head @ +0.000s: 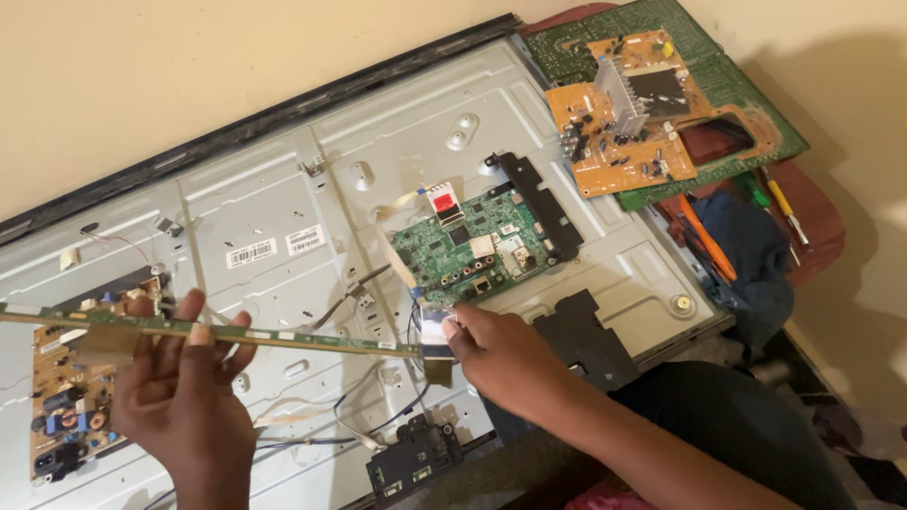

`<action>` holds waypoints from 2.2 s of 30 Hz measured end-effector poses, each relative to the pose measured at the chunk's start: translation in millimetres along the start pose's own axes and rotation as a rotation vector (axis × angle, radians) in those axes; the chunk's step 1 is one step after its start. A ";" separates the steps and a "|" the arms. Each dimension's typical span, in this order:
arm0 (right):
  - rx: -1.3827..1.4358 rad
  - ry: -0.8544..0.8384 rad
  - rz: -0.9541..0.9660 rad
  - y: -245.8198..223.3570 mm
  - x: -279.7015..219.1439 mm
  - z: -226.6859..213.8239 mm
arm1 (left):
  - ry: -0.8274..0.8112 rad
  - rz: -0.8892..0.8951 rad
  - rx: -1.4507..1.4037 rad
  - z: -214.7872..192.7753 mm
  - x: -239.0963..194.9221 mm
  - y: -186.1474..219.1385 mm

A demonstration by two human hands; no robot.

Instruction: The person is repairing a television by connecting various ribbon cables and wires to the mainboard and other internal components. They handle multiple connectors, aligning and inserting them into their respective ports on the circuit boards.

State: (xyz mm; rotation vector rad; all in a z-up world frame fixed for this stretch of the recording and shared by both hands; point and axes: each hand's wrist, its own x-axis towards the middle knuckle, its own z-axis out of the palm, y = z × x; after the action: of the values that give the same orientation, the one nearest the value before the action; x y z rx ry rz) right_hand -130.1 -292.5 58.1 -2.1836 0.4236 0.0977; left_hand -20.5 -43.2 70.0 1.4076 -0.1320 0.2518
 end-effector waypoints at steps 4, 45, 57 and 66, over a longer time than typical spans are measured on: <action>-0.005 -0.022 0.122 -10.0 2.0 -7.9 | 0.001 0.107 0.166 -4.1 4.2 -3.9; 0.067 0.151 0.037 -3.4 9.3 -32.9 | -0.009 -0.038 0.018 3.7 5.0 -1.2; 0.065 0.010 -0.005 0.8 6.5 -18.4 | -0.054 -0.076 -0.121 9.8 -0.4 -3.0; 0.368 -0.100 -0.083 5.0 7.9 -7.1 | 0.008 -0.168 -0.496 -15.8 9.8 -12.7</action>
State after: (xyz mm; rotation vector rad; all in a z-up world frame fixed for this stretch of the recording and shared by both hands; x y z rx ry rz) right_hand -124.9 -303.1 56.9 -1.8221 0.2693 0.0759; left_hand -8.8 -28.5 57.7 0.9180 -0.0622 0.0760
